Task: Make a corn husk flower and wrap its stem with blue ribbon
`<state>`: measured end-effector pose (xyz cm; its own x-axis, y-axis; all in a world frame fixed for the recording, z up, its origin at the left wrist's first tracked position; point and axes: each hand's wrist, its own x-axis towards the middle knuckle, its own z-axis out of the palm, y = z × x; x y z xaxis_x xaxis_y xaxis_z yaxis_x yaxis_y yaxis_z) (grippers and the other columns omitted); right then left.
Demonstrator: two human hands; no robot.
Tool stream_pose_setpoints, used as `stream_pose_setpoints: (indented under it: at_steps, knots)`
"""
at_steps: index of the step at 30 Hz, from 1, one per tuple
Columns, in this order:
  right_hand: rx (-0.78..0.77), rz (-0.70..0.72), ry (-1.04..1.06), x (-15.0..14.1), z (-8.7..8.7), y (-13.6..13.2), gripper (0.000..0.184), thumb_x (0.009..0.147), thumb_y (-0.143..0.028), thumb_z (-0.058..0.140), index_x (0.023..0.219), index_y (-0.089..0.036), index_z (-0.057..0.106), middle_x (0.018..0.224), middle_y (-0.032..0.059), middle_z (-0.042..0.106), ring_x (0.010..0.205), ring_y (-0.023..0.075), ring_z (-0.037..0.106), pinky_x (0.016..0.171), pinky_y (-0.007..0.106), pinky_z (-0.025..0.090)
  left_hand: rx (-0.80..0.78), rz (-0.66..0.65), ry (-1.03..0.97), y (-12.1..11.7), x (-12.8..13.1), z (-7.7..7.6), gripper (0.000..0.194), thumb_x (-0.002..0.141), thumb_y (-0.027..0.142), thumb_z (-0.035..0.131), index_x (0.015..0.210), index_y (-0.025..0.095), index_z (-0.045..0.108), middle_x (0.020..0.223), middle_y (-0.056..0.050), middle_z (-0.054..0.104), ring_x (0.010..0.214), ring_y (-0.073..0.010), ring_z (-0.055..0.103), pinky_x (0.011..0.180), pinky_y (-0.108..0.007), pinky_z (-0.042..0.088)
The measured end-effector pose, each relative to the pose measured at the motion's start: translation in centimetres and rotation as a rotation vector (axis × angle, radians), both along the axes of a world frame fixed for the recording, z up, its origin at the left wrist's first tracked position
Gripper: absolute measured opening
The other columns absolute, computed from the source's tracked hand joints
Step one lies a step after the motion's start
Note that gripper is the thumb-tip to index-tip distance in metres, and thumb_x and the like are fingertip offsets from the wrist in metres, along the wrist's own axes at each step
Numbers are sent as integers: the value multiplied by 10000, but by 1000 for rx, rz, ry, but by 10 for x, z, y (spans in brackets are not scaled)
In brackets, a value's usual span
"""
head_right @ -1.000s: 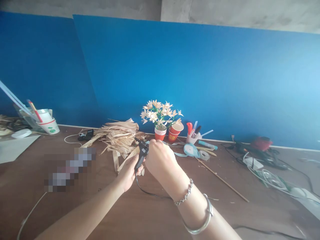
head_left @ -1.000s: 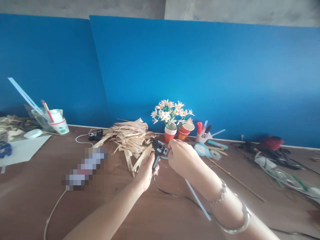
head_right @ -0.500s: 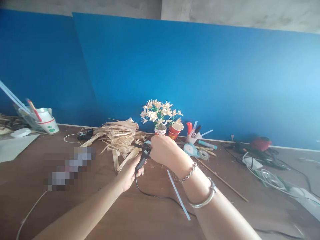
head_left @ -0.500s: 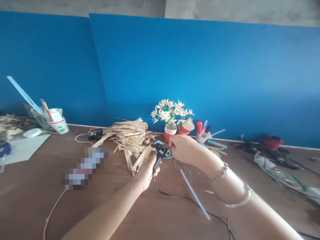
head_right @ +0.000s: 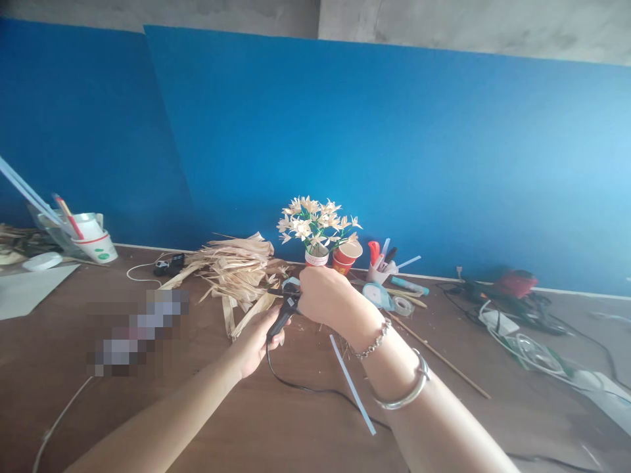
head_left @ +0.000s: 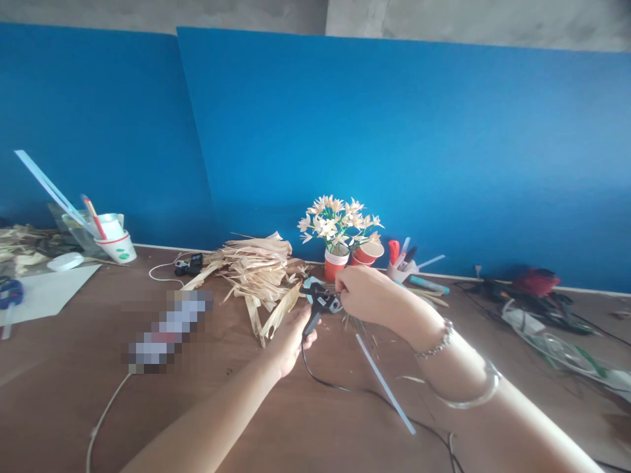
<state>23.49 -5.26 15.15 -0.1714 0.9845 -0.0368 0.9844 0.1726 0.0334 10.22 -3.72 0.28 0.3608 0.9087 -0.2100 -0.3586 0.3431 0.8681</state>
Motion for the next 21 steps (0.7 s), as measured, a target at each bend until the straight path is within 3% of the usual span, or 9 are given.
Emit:
stream_pose_setpoints:
  at_steps: [21]
  knots:
    - [15, -14, 16, 1, 1, -3, 233, 716, -45, 451, 769, -135, 659, 708, 68, 650, 650, 154, 550, 529, 245, 298, -8, -8, -21, 2, -2, -3, 391, 735, 527, 627, 805, 148, 560, 769, -13, 543, 451, -21, 406, 416, -176, 215]
